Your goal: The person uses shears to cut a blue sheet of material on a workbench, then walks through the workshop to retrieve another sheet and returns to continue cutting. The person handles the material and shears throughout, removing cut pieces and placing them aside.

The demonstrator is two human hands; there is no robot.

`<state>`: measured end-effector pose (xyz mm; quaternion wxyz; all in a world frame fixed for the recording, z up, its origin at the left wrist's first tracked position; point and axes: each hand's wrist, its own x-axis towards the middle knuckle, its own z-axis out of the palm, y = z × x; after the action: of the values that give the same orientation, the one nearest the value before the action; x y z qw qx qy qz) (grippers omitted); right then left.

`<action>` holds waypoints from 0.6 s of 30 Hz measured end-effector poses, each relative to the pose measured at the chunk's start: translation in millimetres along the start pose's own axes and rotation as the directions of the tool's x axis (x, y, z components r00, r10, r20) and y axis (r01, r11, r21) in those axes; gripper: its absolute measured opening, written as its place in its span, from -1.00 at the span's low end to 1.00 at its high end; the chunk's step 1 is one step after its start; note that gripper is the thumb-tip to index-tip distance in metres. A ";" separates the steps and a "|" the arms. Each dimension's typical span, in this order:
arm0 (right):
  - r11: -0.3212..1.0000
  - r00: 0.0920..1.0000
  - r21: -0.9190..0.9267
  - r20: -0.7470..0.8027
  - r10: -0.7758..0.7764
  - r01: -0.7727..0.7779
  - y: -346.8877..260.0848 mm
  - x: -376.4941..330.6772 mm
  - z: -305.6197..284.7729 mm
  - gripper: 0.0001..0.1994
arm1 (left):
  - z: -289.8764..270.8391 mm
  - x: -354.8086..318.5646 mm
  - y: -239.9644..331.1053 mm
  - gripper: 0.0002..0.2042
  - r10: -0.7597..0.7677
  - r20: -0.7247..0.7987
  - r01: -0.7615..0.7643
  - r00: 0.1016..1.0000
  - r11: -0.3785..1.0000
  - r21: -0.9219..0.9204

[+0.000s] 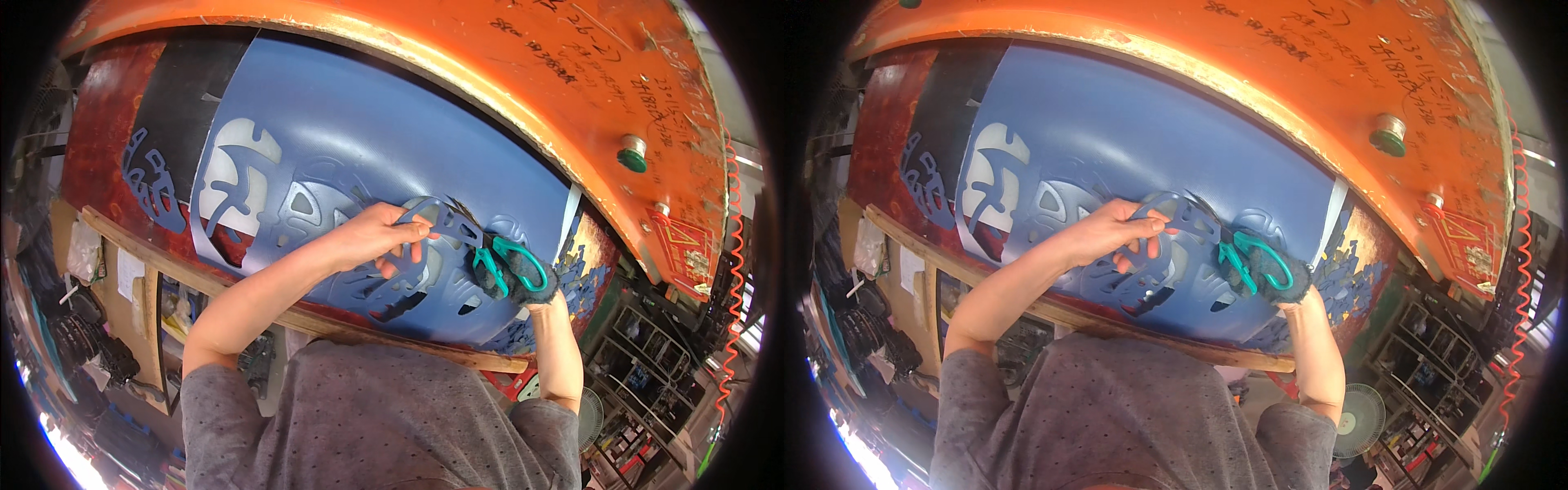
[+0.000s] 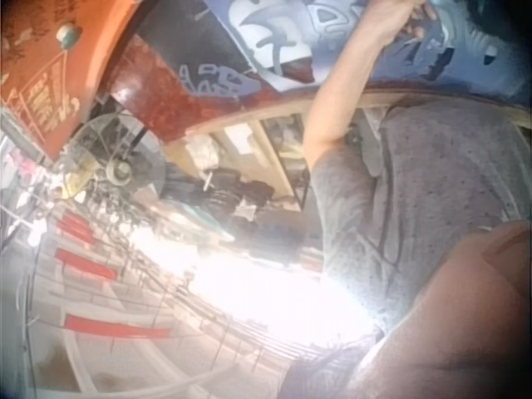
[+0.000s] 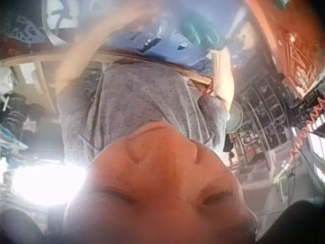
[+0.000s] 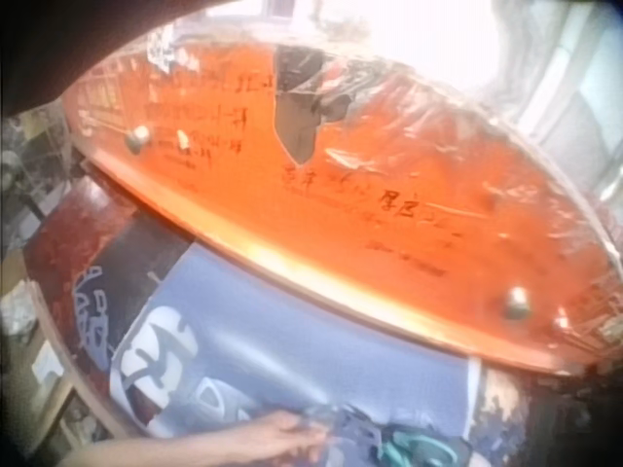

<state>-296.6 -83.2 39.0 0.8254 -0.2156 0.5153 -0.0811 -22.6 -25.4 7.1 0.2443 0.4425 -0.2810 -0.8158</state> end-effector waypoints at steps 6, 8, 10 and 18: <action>0.989 0.994 0.121 0.071 0.078 -0.086 -6.5 2.4 1.3 -0.67 | -0.9 -2.2 -0.1 -0.63 0.000 0.002 0.000 1.000 1.000 0.003; 0.998 0.999 0.037 0.027 0.047 -0.048 -5.5 -0.8 2.5 -0.67 | -1.0 -1.9 -0.6 -0.63 0.004 0.003 -0.004 1.000 1.000 -0.001; 0.997 1.000 -0.065 0.004 0.029 -0.029 -3.9 -2.3 4.9 -0.66 | -0.5 -1.3 -1.2 -0.62 0.010 0.003 -0.010 1.000 1.000 -0.006; 0.950 0.960 -0.235 0.237 -0.149 0.205 -8.5 25.3 13.2 -0.56 | -0.2 -1.2 -3.6 -0.61 0.017 0.008 -0.017 1.000 1.000 0.012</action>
<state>-272.7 -96.2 27.1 0.8310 -0.3741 0.4069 -0.0636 -22.3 -22.0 5.3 0.2473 0.4383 -0.2907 -0.8137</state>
